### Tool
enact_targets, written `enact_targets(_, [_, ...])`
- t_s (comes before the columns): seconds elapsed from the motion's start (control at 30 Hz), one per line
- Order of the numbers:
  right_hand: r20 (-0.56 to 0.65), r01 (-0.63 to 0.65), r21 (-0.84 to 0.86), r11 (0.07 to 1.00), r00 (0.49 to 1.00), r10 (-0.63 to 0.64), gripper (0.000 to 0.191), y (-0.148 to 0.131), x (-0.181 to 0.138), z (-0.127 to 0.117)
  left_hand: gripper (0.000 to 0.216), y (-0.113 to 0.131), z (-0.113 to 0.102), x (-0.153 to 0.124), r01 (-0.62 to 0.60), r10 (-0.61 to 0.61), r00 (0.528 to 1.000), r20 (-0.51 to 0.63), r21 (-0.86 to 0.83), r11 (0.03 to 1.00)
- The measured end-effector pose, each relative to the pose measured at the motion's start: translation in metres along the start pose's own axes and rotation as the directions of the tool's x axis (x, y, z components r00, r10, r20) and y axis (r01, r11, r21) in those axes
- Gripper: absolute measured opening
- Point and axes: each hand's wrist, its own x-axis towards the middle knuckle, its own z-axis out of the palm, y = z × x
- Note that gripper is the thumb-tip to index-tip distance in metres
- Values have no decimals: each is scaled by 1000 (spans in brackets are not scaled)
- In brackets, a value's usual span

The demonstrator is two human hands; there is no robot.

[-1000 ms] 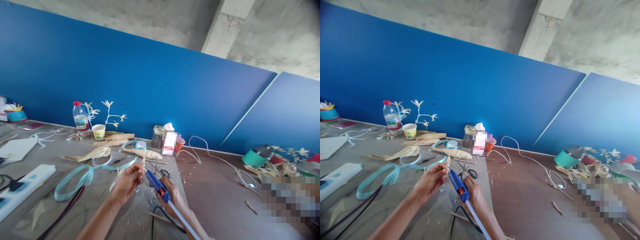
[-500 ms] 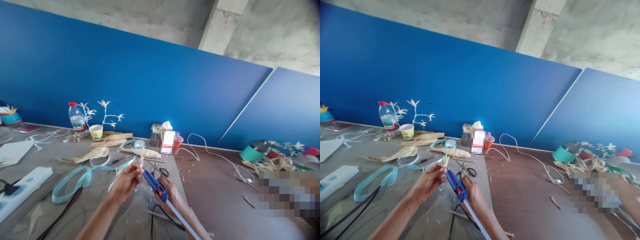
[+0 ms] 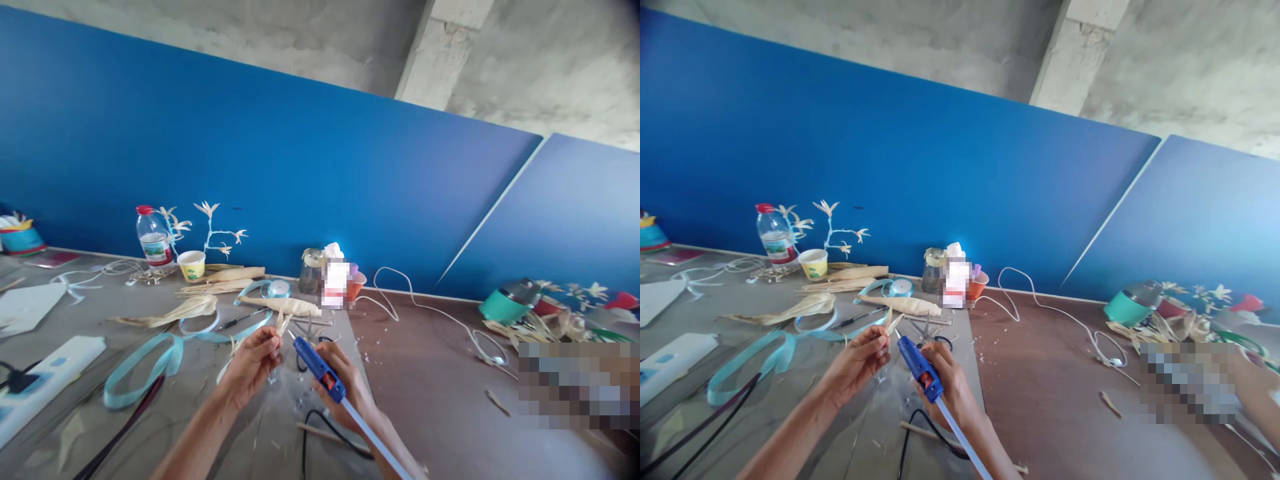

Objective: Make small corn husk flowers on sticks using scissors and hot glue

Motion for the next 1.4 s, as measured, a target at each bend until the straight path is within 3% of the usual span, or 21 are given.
enact_targets(0.13, [-81, -39, -55, 998, 996, 35, 32, 10, -4, -3, 20, 0, -1, 0, 0, -1, 1000, -14, -9, 1000])
enact_targets(0.23, [-162, -100, -179, 979, 984, 71, 42, 26, -9, -6, 20, 0, -2, 1, -1, 1, 1000, -19, -7, 1000])
enact_targets(0.37, [-258, -259, -412, 873, 953, 161, 51, 50, -14, -15, 18, -2, -6, 2, -10, 10, 1000, -18, -6, 1000])
enact_targets(0.5, [-294, -443, -515, 734, 896, 334, 54, 71, -18, -25, 16, -4, -9, 4, -1, 2, 1000, 21, -28, 1000])
enact_targets(0.67, [-254, -581, -597, 553, 791, 557, 39, 81, -22, -30, 15, -3, -8, 3, 4, -3, 1000, 27, -29, 1000])
enact_targets(0.83, [-160, -590, -639, 493, 729, 665, 48, 80, -25, -29, 15, -3, -6, 2, -4, 4, 1000, 21, -15, 1000])
enact_targets(0.93, [-83, -562, -656, 504, 717, 692, 54, 83, -28, -27, 16, -4, -5, 1, -6, 7, 1000, 24, -6, 1000])
enact_targets(1.03, [-98, -535, -662, 525, 756, 647, 55, 85, -29, -28, 17, -5, -4, 0, -8, 7, 1000, 18, 16, 1000])
enact_targets(1.13, [-319, -624, -520, 583, 775, 545, 47, 77, -23, -32, 19, -6, -1, -1, -5, 5, 1000, 10, 47, 999])
enact_targets(1.2, [-413, -622, -247, 743, 761, 500, 35, 64, -15, -32, 21, -6, 2, -2, 7, -7, 1000, 0, 69, 998])
enact_targets(1.23, [-345, -548, -53, 835, 794, 500, 33, 55, -11, -29, 22, -7, 4, -3, 22, -22, 1000, -5, 83, 996])
enact_targets(1.27, [-278, -507, 145, 850, 803, 527, 34, 47, -8, -25, 22, -7, 6, -3, 37, -37, 999, -9, 94, 995])
enact_targets(1.33, [-108, -465, 424, 777, 826, 553, 34, 30, -1, -12, 23, -9, 11, -5, 73, -73, 997, -7, 128, 989])
enact_targets(1.4, [17, -465, 562, 684, 834, 552, 32, 18, 3, 4, 25, -12, 15, -6, 91, -92, 996, -1, 153, 984])
